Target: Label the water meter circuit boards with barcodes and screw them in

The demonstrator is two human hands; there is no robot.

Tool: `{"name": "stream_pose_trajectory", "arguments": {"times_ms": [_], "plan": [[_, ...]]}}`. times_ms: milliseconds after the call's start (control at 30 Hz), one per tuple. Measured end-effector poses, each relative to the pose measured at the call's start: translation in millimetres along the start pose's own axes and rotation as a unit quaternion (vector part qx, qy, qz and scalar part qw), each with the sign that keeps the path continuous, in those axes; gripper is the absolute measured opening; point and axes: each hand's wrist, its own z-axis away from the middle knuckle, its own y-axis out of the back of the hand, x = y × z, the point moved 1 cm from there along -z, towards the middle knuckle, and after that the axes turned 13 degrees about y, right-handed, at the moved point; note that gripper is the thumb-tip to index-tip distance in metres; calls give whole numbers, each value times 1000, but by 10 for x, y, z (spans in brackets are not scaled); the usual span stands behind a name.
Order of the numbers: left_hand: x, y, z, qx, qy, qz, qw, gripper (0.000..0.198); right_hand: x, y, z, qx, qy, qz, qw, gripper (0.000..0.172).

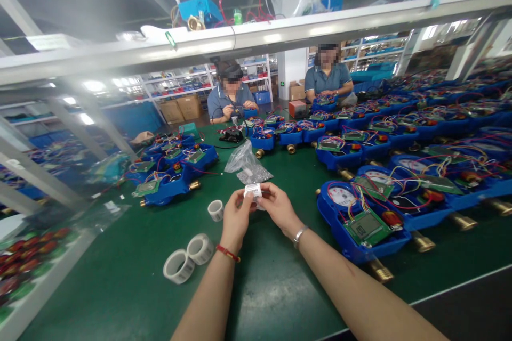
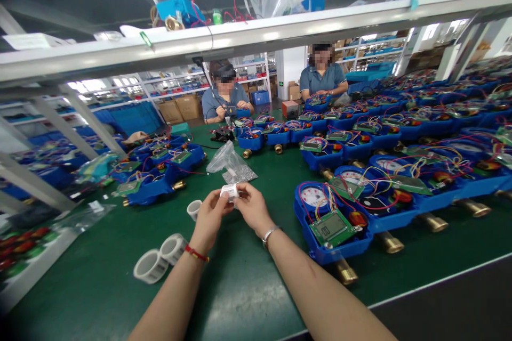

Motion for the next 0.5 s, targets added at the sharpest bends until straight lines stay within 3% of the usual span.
{"name": "stream_pose_trajectory", "arguments": {"times_ms": [200,367,500], "plan": [[57,-19,24,-31,-31,5,999,38,-12,1,5,3,-8,-1,1000,26],[33,-11,14,-9,-10,12,1000,38,-56,-16,-7,-1,5,-4,1000,28],[57,-10,12,-13,-33,11,999,33,-47,-6,4,0,-9,-1,1000,29]]}}
